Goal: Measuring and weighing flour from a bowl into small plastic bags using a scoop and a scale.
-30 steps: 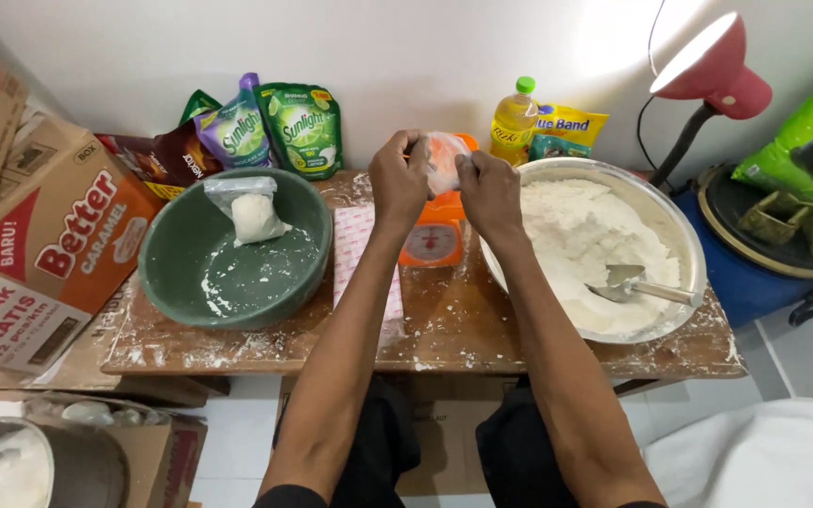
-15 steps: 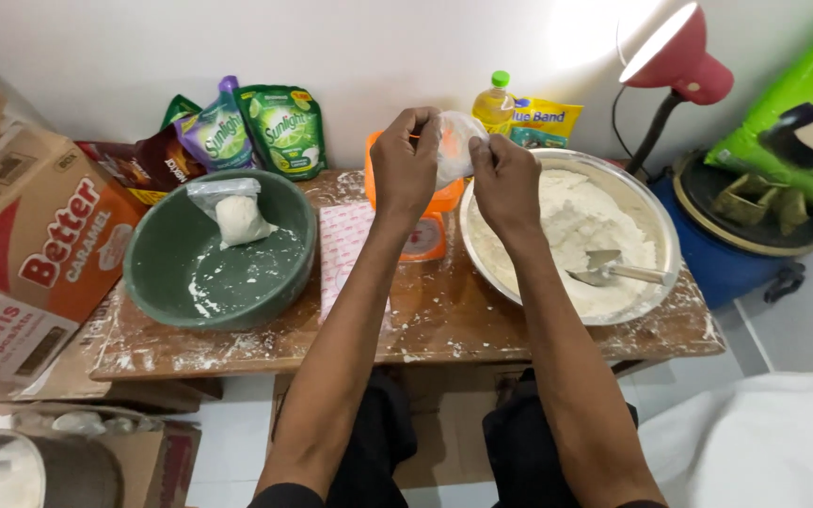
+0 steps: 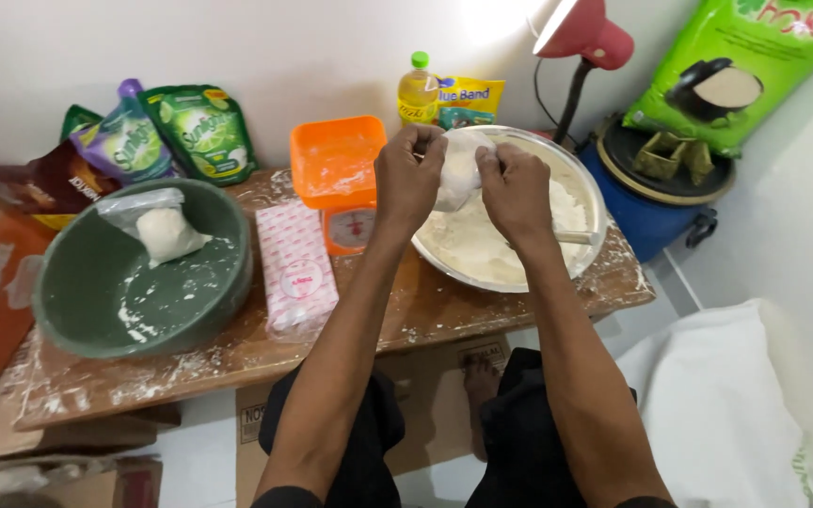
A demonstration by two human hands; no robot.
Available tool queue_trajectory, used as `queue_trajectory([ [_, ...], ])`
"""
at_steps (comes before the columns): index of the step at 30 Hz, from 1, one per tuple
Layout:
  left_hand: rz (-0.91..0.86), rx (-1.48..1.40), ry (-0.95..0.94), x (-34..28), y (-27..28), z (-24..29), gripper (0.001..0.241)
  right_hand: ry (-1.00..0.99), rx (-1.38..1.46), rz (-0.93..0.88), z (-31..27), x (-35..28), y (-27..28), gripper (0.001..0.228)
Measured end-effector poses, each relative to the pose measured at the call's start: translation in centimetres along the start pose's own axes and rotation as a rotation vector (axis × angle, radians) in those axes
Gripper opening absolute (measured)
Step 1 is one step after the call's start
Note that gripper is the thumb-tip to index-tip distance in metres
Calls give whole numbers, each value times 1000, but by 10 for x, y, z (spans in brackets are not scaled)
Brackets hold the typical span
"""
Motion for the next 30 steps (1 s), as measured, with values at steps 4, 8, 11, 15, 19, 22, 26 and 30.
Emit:
queue_trajectory([
  [4, -74, 79, 95, -9, -17, -5, 20, -63, -32, -73, 20, -3, 11, 38],
  [8, -227, 299, 33, -15, -39, -24, 30, -94, -91, -162, 43, -10, 15, 32],
  [11, -291, 409, 23, -21, -53, -35, 29, -78, -114, -213, 46, -13, 24, 28],
  [15, -286, 377, -18, -37, -61, -33, 24, -61, -87, -274, 57, -19, 30, 24],
  [19, -320, 422, -79, -42, -65, -19, 32, -54, -36, -276, 63, -18, 33, 22],
  [22, -321, 393, -139, -39, -75, -29, 24, -60, 10, -262, 69, -18, 35, 23],
  [26, -285, 358, -150, -38, -77, -26, 21, -43, -19, -247, 61, -20, 41, 22],
  [30, -206, 367, -134, -32, -70, -25, 19, -40, -96, -199, 65, -14, 49, 28],
])
Point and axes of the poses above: each hand's wrist, its own x-axis towards the middle knuckle, its own y-axis out of the back of the hand, z = x × y, the point moved 5 cm from there along x, towards the middle knuckle, and after that the axes turned 5 degrees about z, right-handed, at the moved point
